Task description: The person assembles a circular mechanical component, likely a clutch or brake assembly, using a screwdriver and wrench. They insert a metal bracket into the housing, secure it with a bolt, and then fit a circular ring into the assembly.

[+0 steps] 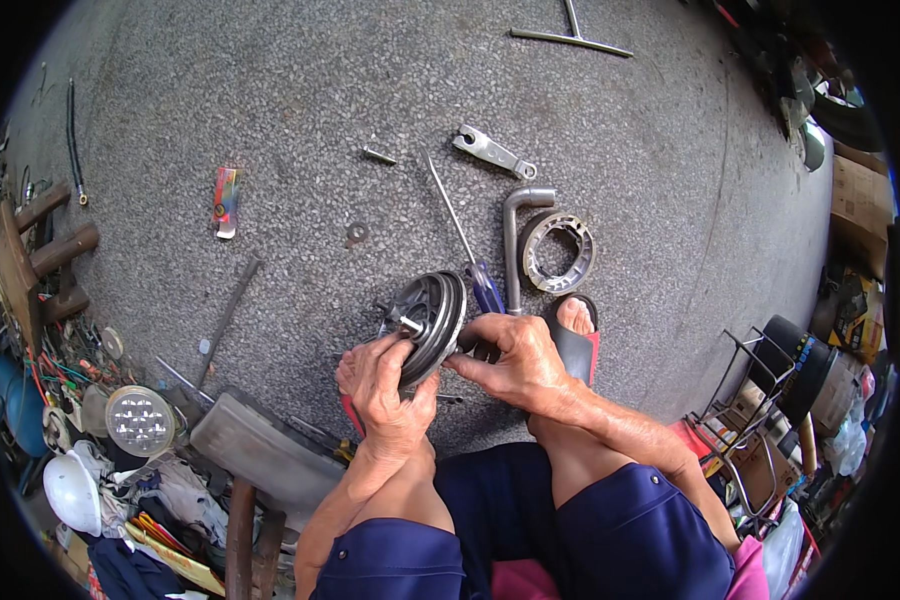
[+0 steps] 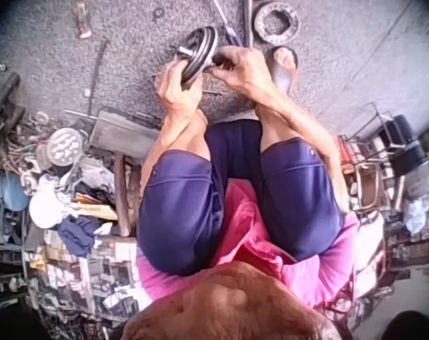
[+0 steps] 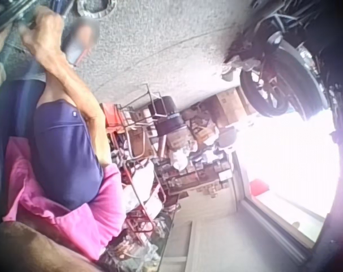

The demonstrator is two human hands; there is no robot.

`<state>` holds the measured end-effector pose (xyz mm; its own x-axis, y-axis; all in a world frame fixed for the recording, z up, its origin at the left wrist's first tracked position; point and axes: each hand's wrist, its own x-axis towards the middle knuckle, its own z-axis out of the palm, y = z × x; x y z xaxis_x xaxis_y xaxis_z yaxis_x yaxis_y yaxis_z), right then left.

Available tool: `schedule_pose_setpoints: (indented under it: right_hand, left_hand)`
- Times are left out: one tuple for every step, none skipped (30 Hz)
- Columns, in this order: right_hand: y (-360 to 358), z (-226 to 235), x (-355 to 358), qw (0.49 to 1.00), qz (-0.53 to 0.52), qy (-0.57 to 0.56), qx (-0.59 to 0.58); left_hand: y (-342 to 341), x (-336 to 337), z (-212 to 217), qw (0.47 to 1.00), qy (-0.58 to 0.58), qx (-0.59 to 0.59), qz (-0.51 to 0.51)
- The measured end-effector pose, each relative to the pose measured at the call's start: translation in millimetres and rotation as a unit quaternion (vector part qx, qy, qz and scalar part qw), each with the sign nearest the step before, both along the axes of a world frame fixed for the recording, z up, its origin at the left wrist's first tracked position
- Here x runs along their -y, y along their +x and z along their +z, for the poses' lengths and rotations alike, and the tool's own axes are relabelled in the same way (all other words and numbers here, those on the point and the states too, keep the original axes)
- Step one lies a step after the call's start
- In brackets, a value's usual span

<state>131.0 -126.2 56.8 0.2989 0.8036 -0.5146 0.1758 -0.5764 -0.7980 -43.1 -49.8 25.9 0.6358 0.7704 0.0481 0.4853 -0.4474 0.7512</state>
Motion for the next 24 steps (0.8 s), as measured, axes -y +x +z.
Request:
schedule_pose_setpoints:
  right_hand:
    - [-1,-2,1,1.0,0.006,0.013,0.017]
    - [-2,-4,2,0.999,0.011,0.026,0.033]
    - [-2,-5,3,0.998,0.016,0.039,0.05]
    - [-2,-5,3,0.998,0.017,0.037,0.051]
    - [-2,-5,2,0.998,0.018,0.036,0.05]
    - [-2,-4,2,0.998,0.02,0.035,0.05]
    - [-3,-5,2,0.998,0.021,0.037,0.051]
    - [-3,-6,3,0.998,0.022,0.037,0.055]
    - [-3,-7,4,0.997,0.022,0.038,0.058]
    - [-4,-7,5,0.997,0.025,0.04,0.065]
    - [-4,-8,5,0.996,0.026,0.042,0.072]
    - [-4,-8,5,0.996,0.028,0.044,0.078]
    - [-3,-7,5,0.995,0.027,0.047,0.083]
    - [-3,-6,4,0.994,0.029,0.051,0.087]
    - [-4,-6,4,0.994,0.03,0.055,0.091]
    - [-4,-6,3,0.993,0.033,0.056,0.095]
    - [-4,-6,3,0.993,0.035,0.056,0.098]
    - [-3,-6,3,0.992,0.038,0.057,0.102]
    - [-3,-6,3,0.993,0.039,0.057,0.1]
    - [-3,-6,3,0.993,0.04,0.058,0.099]
    - [-3,-6,3,0.993,0.041,0.059,0.097]
    - [-3,-6,3,0.992,0.043,0.06,0.098]
    - [-2,-7,4,0.992,0.044,0.062,0.099]
    - [-3,-8,4,0.992,0.046,0.063,0.1]
  left_hand:
    - [0,0,0,1.0,0.003,-0.001,-0.004]
    - [0,-1,0,1.0,0.007,-0.001,-0.008]
    - [0,-1,1,1.0,0.003,0.002,-0.003]
    - [0,-1,1,1.0,-0.001,0.006,0.002]
    - [0,0,2,1.0,-0.004,0.009,0.008]
    - [0,1,1,0.999,-0.005,0.025,0.025]
    - [1,4,-3,0.998,-0.006,0.041,0.042]
    - [1,5,-5,0.997,-0.008,0.059,0.058]
    - [1,3,-6,0.997,0.011,0.061,0.035]
    - [1,0,-6,0.997,0.029,0.064,0.013]
    - [2,-2,-5,0.997,0.048,0.066,-0.01]
    - [2,-5,-1,0.997,0.054,0.044,-0.033]
    - [3,-7,5,0.996,0.061,0.021,-0.056]
    - [3,-9,9,0.995,0.068,-0.002,-0.077]
    - [5,-8,10,0.995,0.071,-0.003,-0.069]
    - [5,-8,10,0.995,0.071,-0.004,-0.065]
    - [5,-7,10,0.996,0.069,-0.005,-0.061]
    - [5,-7,10,0.996,0.068,-0.005,-0.056]
    - [5,-6,9,0.995,0.078,-0.008,-0.058]
    - [4,-6,6,0.994,0.087,-0.012,-0.06]
    - [4,-6,4,0.993,0.097,-0.015,-0.061]
    - [5,-6,5,0.993,0.096,-0.019,-0.061]
    - [5,-6,5,0.993,0.095,-0.023,-0.061]
    - [6,-6,5,0.993,0.094,-0.026,-0.061]
